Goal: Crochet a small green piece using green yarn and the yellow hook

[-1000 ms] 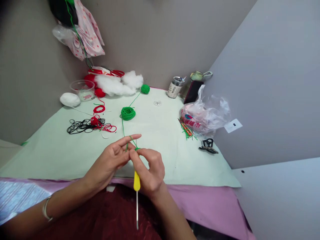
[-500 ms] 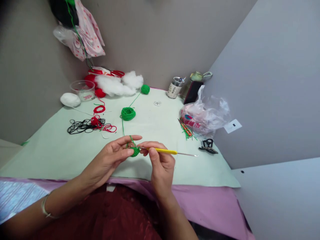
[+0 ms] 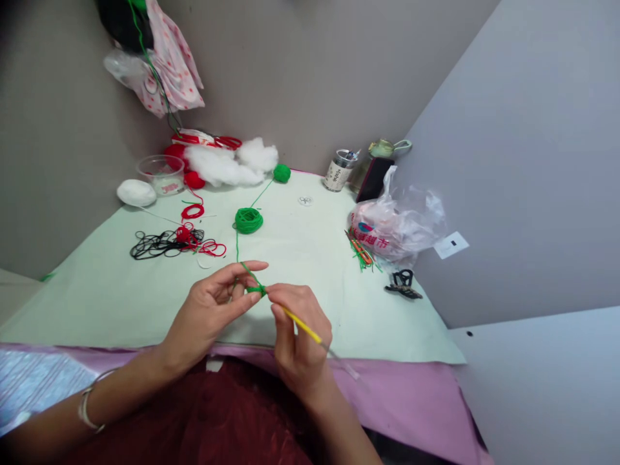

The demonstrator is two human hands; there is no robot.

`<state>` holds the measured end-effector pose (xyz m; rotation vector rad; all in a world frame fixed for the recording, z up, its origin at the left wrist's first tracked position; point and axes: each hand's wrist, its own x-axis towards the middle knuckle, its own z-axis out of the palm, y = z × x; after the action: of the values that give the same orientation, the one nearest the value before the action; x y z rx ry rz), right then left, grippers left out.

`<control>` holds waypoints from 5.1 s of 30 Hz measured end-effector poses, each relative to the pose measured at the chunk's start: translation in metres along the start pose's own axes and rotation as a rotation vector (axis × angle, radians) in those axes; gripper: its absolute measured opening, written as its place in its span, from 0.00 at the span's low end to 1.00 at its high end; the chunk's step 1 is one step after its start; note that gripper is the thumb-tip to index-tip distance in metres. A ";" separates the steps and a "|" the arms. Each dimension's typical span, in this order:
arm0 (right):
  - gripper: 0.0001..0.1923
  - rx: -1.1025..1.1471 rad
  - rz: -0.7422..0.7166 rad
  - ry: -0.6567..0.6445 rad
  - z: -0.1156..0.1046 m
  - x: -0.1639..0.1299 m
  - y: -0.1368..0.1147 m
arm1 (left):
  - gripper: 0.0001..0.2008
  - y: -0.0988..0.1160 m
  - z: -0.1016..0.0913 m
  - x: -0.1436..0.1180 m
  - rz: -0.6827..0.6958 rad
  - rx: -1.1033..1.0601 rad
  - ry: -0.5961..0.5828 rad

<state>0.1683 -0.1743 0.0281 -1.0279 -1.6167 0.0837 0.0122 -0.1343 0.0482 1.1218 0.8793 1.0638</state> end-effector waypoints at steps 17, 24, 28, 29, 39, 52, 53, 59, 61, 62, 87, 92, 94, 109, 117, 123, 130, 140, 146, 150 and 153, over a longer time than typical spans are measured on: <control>0.10 0.473 0.401 0.123 0.005 0.005 0.004 | 0.16 0.003 -0.003 0.002 -0.259 -0.355 -0.212; 0.10 0.433 0.440 0.100 0.005 0.002 0.004 | 0.12 0.001 -0.001 0.003 -0.161 -0.320 -0.190; 0.10 0.451 0.447 0.106 0.005 0.002 0.004 | 0.16 -0.002 0.000 0.003 -0.147 -0.314 -0.155; 0.09 0.470 0.452 0.111 0.005 0.002 0.005 | 0.17 -0.003 0.000 0.003 -0.153 -0.315 -0.149; 0.10 0.500 0.438 0.216 0.007 0.002 0.002 | 0.12 -0.005 -0.002 0.004 -0.148 -0.283 -0.065; 0.12 0.398 0.327 0.187 0.012 -0.001 0.001 | 0.32 0.001 0.001 0.002 -0.230 -0.400 -0.129; 0.11 0.418 0.348 0.192 0.012 -0.001 0.002 | 0.32 0.001 0.001 0.003 -0.234 -0.398 -0.134; 0.11 0.400 0.340 0.182 0.012 0.000 0.003 | 0.18 -0.003 0.004 0.004 -0.223 -0.365 -0.123; 0.10 0.347 0.329 0.204 0.011 0.002 0.002 | 0.14 -0.005 0.005 0.004 -0.209 -0.342 -0.118; 0.10 0.325 0.327 0.216 0.010 0.003 0.001 | 0.13 -0.005 0.005 0.004 -0.211 -0.330 -0.119; 0.12 0.362 0.294 0.220 0.003 0.006 -0.002 | 0.08 -0.002 -0.002 0.003 -0.261 -0.342 -0.149; 0.12 0.225 0.219 0.187 0.001 0.006 -0.006 | 0.07 -0.002 0.002 0.004 -0.195 -0.302 -0.117; 0.12 0.237 0.208 0.168 0.002 0.005 -0.007 | 0.07 -0.001 0.004 0.004 -0.184 -0.315 -0.135; 0.11 0.346 0.258 0.160 0.005 0.001 -0.002 | 0.27 -0.002 0.003 0.002 -0.233 -0.376 -0.188; 0.10 0.317 0.291 0.142 0.004 0.001 -0.001 | 0.33 0.000 0.002 0.003 -0.197 -0.340 -0.178; 0.11 0.566 0.461 0.194 0.005 0.004 0.006 | 0.26 0.000 0.001 0.003 -0.165 -0.304 -0.144; 0.12 0.435 0.382 0.111 -0.005 0.006 0.000 | 0.26 -0.001 -0.002 0.001 -0.124 -0.200 -0.100; 0.20 -0.241 -0.202 0.037 0.003 -0.008 0.000 | 0.33 0.008 0.004 -0.003 -0.207 -0.291 -0.087; 0.13 0.380 0.296 0.192 -0.003 0.007 -0.002 | 0.27 0.015 0.001 0.005 -0.327 -0.402 -0.159; 0.09 0.462 0.348 0.135 0.001 0.012 0.001 | 0.25 0.013 0.004 0.005 -0.201 -0.341 -0.157; 0.09 0.452 0.398 0.114 0.006 0.010 0.005 | 0.25 0.011 0.004 0.007 -0.163 -0.327 -0.149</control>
<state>0.1667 -0.1622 0.0313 -0.9615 -1.1949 0.6195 0.0151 -0.1281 0.0591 0.8289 0.6393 0.9365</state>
